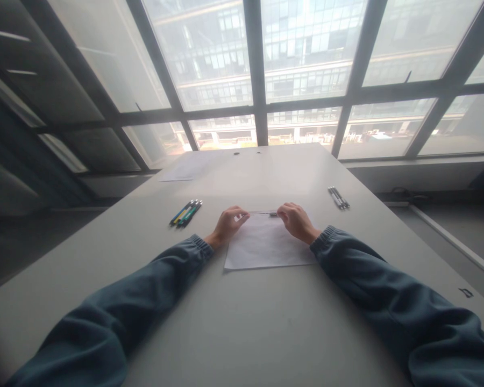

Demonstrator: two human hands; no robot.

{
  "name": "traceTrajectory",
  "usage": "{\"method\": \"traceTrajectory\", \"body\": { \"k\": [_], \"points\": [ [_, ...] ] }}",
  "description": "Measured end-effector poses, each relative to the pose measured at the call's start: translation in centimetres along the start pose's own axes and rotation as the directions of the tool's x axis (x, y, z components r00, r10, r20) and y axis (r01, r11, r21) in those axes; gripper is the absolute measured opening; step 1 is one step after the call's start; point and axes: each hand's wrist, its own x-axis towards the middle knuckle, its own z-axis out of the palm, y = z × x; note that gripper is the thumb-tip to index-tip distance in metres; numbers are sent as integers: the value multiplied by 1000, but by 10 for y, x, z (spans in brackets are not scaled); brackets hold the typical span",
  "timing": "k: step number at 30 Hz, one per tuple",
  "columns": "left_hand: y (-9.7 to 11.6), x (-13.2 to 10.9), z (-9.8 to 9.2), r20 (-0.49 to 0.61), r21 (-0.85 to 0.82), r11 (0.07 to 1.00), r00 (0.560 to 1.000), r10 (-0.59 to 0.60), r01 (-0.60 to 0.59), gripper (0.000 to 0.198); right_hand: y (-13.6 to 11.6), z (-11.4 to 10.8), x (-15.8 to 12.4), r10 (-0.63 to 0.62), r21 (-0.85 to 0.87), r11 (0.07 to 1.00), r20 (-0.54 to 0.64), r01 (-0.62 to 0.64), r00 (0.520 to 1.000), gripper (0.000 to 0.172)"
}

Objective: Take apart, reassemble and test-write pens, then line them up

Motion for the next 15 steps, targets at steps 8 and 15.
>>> {"method": "traceTrajectory", "body": {
  "k": [8,15],
  "points": [
    [-5,-1,3,55,1,999,997,-51,51,11,1,0,-1,26,-36,999,31,-25,999,18],
    [-11,-1,5,41,-23,998,998,-49,50,17,0,0,-2,33,-53,998,55,-30,998,18]
  ]
}}
